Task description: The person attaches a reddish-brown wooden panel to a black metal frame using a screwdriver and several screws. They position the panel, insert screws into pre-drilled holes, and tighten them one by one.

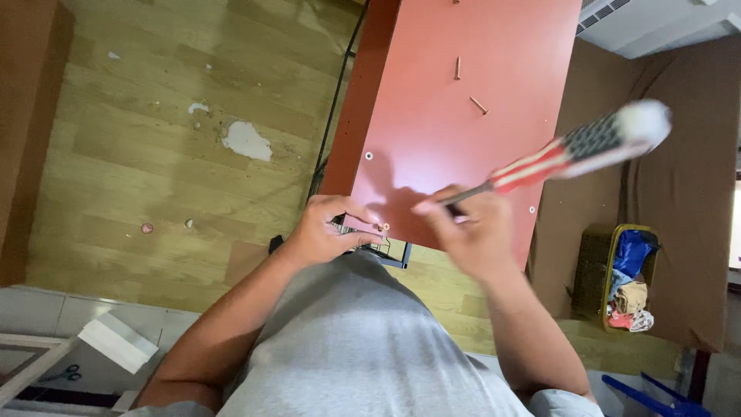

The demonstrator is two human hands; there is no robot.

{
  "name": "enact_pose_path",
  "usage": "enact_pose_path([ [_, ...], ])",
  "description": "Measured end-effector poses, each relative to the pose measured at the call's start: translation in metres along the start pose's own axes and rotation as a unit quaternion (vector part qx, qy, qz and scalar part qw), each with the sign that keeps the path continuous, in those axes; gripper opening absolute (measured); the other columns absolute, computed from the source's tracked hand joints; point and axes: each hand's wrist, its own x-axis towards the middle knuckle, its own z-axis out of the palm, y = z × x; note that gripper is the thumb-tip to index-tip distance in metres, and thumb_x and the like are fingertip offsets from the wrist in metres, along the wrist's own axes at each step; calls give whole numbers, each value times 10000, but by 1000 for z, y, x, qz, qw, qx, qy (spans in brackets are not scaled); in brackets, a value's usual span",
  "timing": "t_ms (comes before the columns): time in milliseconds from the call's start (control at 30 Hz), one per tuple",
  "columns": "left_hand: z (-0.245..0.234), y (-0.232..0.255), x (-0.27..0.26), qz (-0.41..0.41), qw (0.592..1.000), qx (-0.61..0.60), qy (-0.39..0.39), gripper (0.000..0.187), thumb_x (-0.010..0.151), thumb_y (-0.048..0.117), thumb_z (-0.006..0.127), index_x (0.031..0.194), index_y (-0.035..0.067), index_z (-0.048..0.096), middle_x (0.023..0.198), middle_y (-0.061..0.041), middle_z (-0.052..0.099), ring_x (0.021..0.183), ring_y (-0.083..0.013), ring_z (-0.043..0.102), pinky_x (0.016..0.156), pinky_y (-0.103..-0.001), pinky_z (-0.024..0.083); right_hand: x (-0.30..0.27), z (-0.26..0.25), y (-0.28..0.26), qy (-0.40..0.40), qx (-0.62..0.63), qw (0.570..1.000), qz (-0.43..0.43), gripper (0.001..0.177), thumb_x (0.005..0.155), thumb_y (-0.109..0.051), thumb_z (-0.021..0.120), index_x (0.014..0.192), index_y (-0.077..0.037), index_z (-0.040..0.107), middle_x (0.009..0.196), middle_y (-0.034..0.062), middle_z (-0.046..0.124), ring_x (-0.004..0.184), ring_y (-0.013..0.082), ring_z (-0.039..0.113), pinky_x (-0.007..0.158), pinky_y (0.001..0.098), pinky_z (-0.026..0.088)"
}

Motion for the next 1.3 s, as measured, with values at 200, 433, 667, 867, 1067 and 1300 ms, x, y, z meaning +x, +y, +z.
enact_pose_path([
  [200,-1,0,1,13,1000,25,-10,289,778,27,900,981,43,696,977,-92,787,941,-175,787,814,-301,636,-4,-46,0,48,-60,975,209,192,944,-194,724,888,-10,735,510,55,546,423,97,495,436,301,388],
  [433,-2,-3,0,18,1000,21,-15,306,765,12,899,989,40,692,977,-92,784,926,-177,780,820,-304,625,-31,-33,39,61,-24,969,240,335,982,-248,733,794,29,707,529,27,450,535,55,364,455,288,319],
  [667,-3,-3,-1,1,999,32,-15,306,759,-5,897,991,38,701,963,-91,785,912,-170,779,815,-303,630,-37,-26,30,99,-91,972,194,304,980,-233,715,816,23,709,526,130,477,459,174,380,443,345,339],
  [867,-3,-4,-3,-8,999,31,-10,302,764,-1,892,991,38,697,969,-87,781,922,-171,782,822,-303,634,-37,-23,24,92,-182,973,105,313,993,-199,704,761,7,665,651,192,593,514,345,545,484,421,413],
  [1067,0,-6,-5,19,997,69,10,334,768,53,910,1028,46,701,1005,-86,778,952,-179,775,837,-310,618,-37,-18,26,89,-313,945,43,266,979,-221,735,784,-50,678,715,119,655,580,333,617,535,430,474],
  [1300,10,-8,-12,63,991,109,47,536,785,87,913,1255,21,663,1217,-132,726,1125,-248,722,981,-353,576,-35,-21,23,89,-372,924,3,207,988,-261,763,879,-93,713,831,63,696,681,300,659,611,408,515],
])
